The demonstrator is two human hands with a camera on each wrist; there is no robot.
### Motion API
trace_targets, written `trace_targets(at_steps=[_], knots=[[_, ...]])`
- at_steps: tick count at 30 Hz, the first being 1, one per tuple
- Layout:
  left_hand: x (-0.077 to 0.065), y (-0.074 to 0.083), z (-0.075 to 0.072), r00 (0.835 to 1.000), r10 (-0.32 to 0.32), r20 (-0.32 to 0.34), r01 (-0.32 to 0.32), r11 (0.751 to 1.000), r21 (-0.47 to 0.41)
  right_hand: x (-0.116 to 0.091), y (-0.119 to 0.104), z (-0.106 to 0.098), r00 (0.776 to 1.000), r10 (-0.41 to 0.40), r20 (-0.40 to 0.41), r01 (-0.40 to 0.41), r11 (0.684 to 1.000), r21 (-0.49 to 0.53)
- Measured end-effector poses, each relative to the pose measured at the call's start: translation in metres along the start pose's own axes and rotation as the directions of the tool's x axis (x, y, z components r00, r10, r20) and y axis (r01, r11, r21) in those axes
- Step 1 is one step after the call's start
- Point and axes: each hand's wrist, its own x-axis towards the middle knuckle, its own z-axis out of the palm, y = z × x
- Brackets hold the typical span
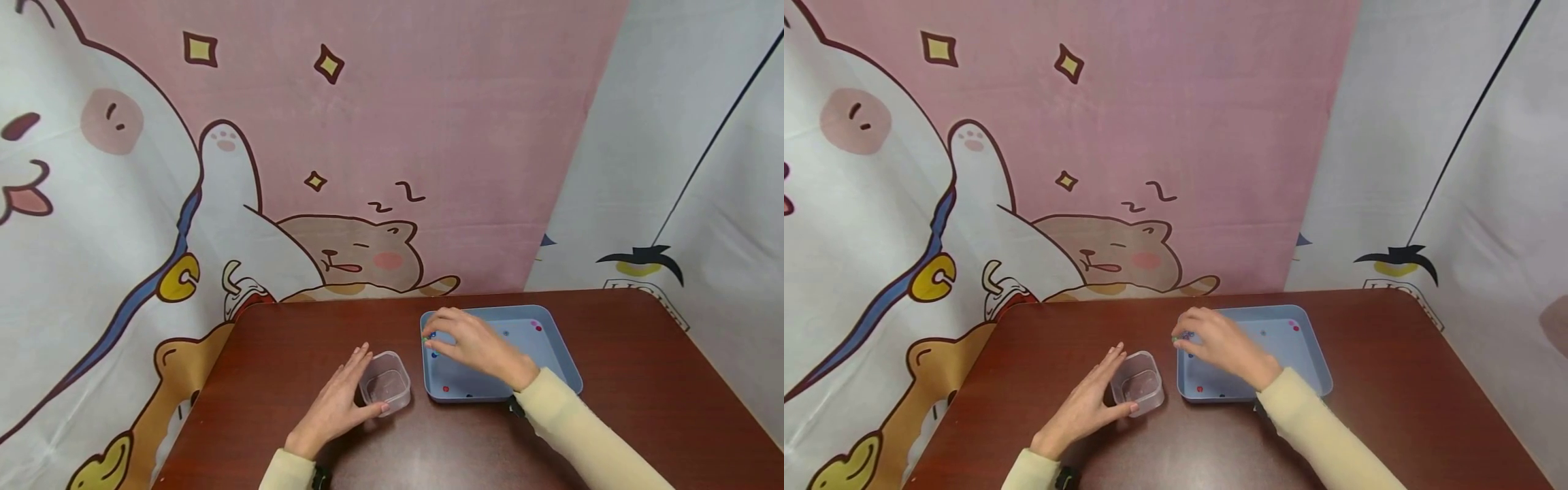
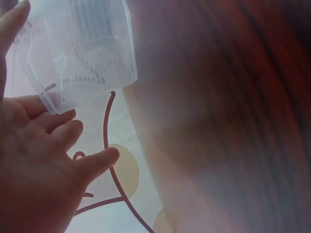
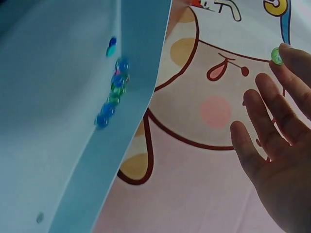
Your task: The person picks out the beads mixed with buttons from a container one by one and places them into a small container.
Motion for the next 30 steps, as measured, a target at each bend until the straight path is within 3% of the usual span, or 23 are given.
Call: trace_targets(at_steps=[9,19,30], knots=[[0.001,0.0,0.0,1.0,-0.005,0.011,0.005,1.0,-0.023,-0.007,-0.018,0.022,0.998,-0.036,-0.045,0.038,0.998,0.044],[0.002,0.001,-0.002,0.999,-0.028,0.028,0.029,0.998,-0.053,-0.01,-0.029,0.051,0.979,-0.123,-0.162,0.139,0.986,0.089],[0.001,0.002,-0.002,0.997,-0.061,0.056,0.066,0.995,-0.076,-0.012,-0.035,0.076,0.974,-0.144,-0.172,0.155,0.987,0.052]])
